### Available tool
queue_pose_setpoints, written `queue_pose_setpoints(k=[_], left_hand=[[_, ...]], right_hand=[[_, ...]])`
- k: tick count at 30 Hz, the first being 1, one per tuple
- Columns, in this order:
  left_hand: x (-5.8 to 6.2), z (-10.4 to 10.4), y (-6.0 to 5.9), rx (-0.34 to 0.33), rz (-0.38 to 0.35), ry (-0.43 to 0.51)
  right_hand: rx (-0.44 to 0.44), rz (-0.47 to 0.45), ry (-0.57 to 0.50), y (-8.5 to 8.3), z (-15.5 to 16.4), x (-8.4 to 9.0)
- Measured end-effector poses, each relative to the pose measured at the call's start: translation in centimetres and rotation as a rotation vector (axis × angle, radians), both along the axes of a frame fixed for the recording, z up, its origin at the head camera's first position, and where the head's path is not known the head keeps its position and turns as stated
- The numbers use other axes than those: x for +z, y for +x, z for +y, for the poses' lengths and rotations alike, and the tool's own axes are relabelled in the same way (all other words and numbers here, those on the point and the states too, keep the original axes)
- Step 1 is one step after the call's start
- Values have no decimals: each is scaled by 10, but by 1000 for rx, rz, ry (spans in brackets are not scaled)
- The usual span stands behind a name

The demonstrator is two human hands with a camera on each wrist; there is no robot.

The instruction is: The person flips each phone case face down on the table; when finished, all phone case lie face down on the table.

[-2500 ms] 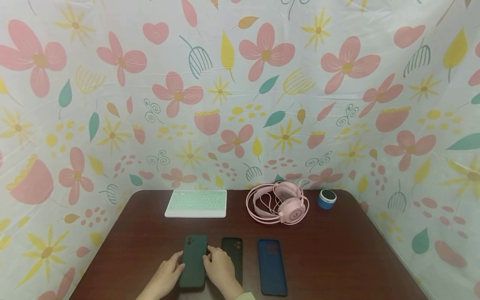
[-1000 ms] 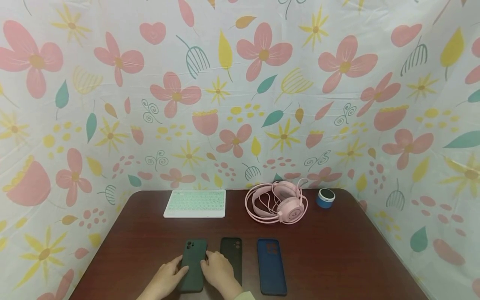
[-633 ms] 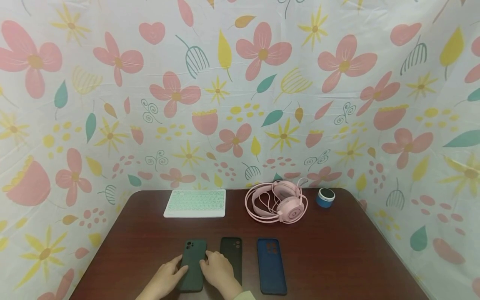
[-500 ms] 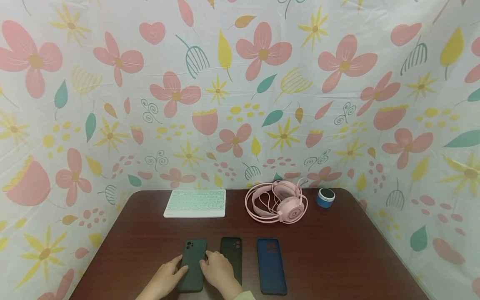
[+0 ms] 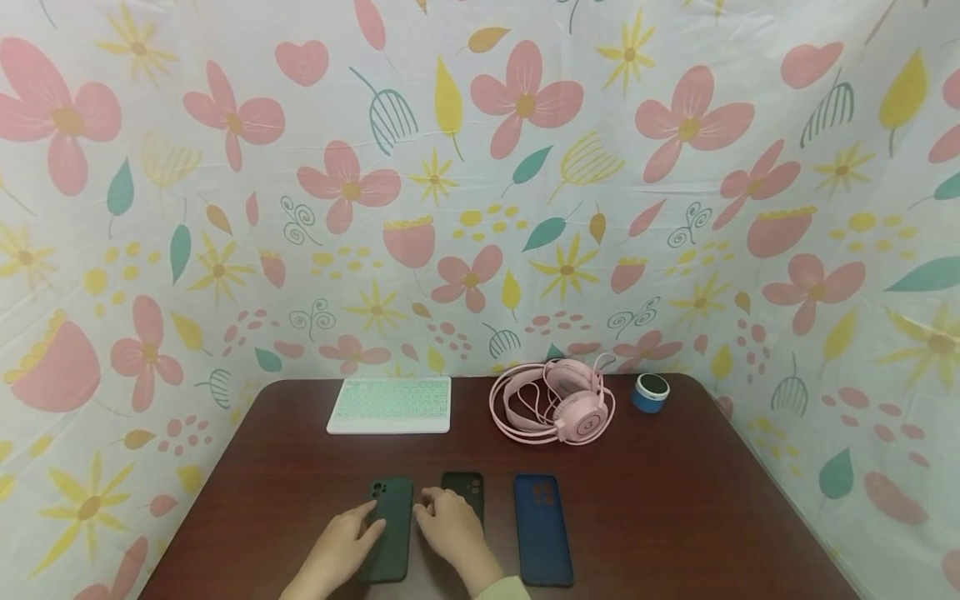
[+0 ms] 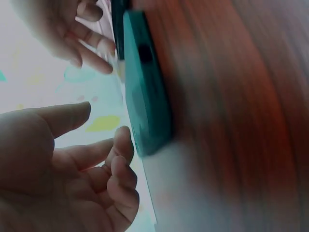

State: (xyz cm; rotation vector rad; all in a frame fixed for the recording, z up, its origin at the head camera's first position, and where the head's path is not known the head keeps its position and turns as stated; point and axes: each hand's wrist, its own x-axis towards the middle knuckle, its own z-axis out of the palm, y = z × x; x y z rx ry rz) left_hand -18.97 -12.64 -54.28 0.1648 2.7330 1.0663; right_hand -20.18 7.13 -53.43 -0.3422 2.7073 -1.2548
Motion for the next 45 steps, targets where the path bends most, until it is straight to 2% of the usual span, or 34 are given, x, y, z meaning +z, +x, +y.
queue_pose_setpoints(k=[6,12,18,24,34,45], left_hand=[[-4,27,2,-105,36,68],[-3,47,2,-144,24,65],[-1,57,2,-183,-11,68],[-3,62,4,-193,-18,56],[-8,67,2,-205,-24,26],[-6,68,3,-222,-20,24]], right_hand=[[-114,42,27,-9,27,5],[-210,8,62,-13,54,7],[-264,-29,100,-14,73,9],[-250,-39,158,-14,81,4],[-202,-89,169,-12,75,-3],[-202,-48,203,-9,67,-9]])
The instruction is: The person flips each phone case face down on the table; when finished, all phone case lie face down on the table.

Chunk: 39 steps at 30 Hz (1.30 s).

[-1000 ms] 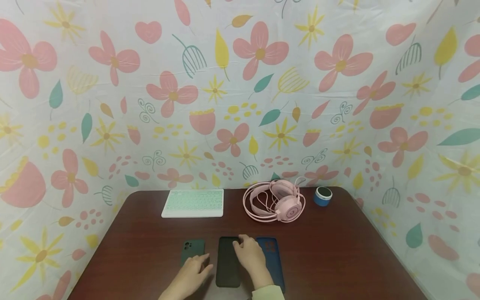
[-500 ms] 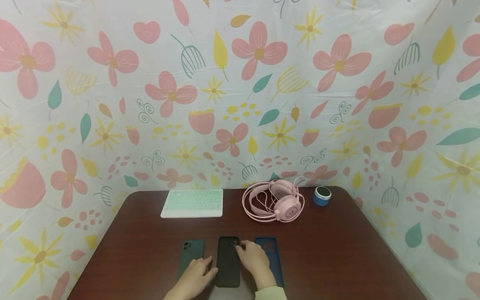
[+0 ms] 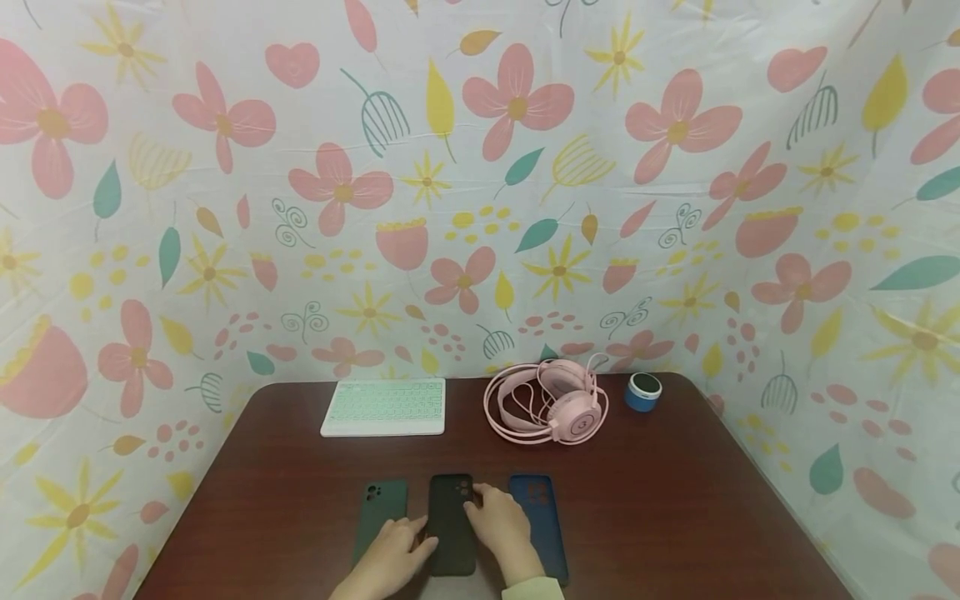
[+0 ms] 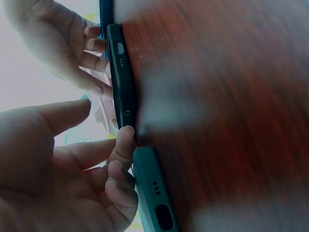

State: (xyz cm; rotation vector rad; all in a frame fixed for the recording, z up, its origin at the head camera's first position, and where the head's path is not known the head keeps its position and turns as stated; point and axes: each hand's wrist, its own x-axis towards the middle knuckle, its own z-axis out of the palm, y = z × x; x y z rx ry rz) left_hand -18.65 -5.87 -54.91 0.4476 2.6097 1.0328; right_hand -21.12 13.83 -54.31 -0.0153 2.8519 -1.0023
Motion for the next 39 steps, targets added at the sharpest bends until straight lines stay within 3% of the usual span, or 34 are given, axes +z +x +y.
queue_pose_setpoints(k=[18,27,39], left_hand=[[0,2,-1,12,-19,17],[7,4,2,19,-27,60],[16,5,5,9,7,50]], right_hand=[[-4,0,-41,6,-2,-1],[-2,-5,-52,5,0,-2],[17,-8,-106,3,1,-2]])
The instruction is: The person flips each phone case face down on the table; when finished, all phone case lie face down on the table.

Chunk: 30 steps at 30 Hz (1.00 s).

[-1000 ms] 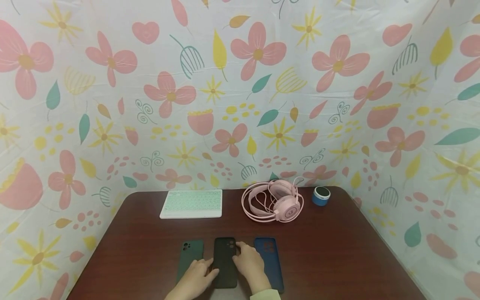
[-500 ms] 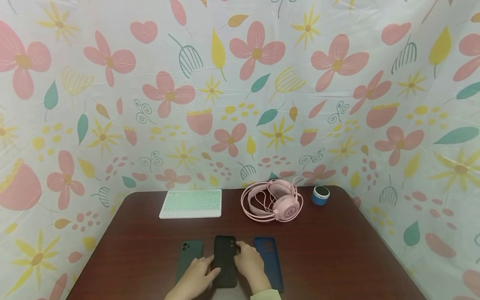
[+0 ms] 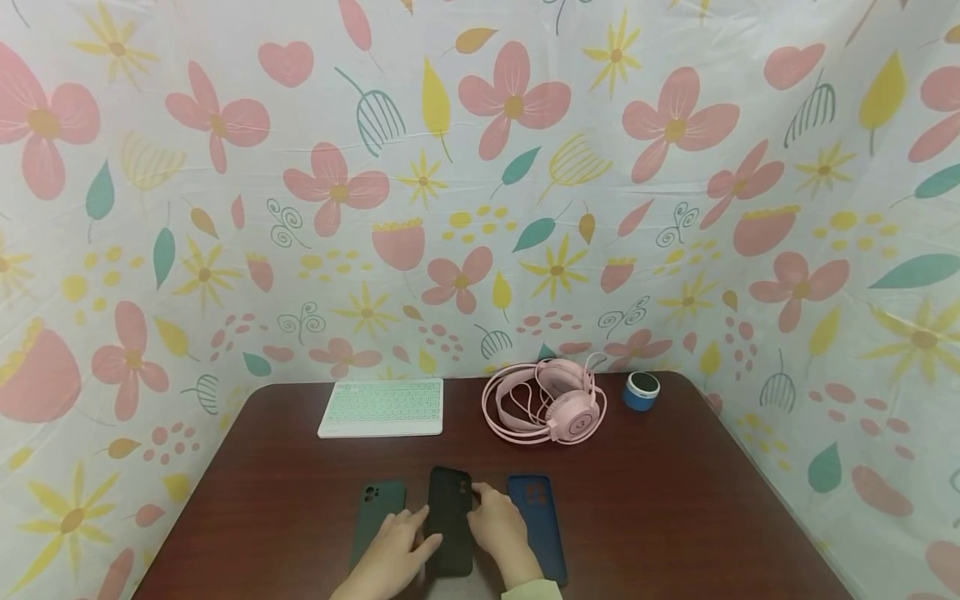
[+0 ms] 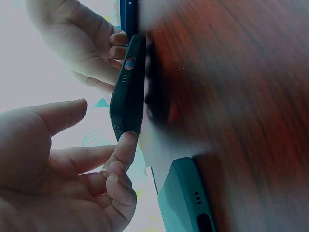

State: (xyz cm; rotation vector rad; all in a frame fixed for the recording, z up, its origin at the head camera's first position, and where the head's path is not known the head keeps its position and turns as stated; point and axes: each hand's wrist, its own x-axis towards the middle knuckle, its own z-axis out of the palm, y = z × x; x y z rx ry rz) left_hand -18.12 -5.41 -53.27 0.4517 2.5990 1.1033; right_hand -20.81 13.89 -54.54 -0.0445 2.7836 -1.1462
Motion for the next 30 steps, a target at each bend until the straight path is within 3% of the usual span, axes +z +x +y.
queue_pose_setpoints(k=[16,30], left_hand=[[12,0,2,-16,4,-5],[19,2,7,-27,72,-6]], right_hand=[[4,-7,-1,-2,-2,-2],[-22,0,38,-1,-10,-4]])
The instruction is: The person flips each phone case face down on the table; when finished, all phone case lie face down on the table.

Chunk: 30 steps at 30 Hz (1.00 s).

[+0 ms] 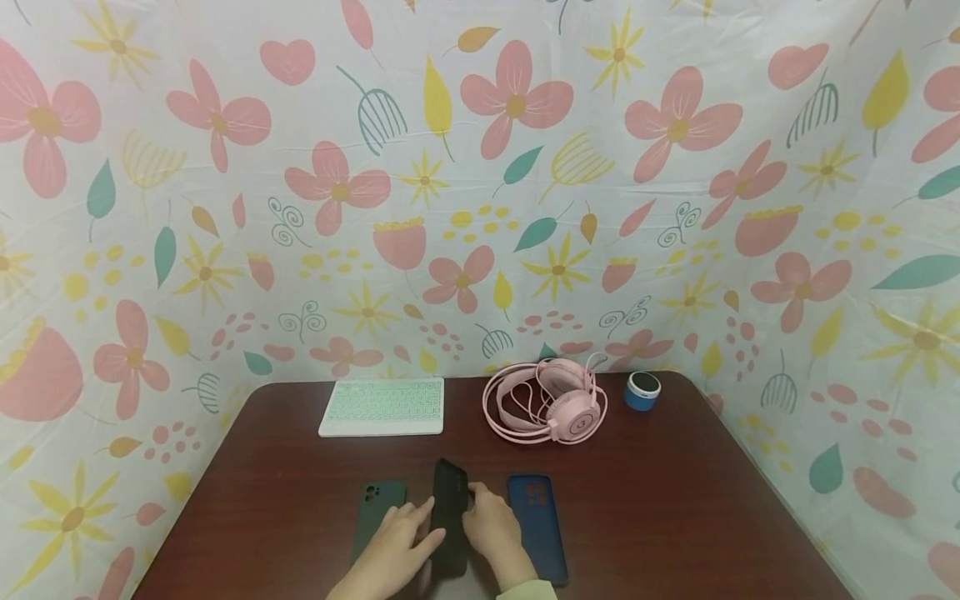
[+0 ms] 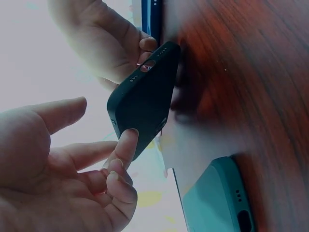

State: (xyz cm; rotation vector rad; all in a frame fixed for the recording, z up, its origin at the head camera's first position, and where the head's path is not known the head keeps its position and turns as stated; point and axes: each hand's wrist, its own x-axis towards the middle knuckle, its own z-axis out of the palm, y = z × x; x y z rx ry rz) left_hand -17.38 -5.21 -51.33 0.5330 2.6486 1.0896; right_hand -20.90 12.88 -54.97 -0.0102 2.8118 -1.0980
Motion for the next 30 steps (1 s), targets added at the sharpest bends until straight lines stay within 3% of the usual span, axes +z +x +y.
queue_pose_setpoints(k=[21,30], left_hand=[[-4,1,2,-4,82,10],[-3,1,-1,-29,60,32]], right_hand=[[-21,8,54,1,-6,0],[5,27,36,2,-5,2]])
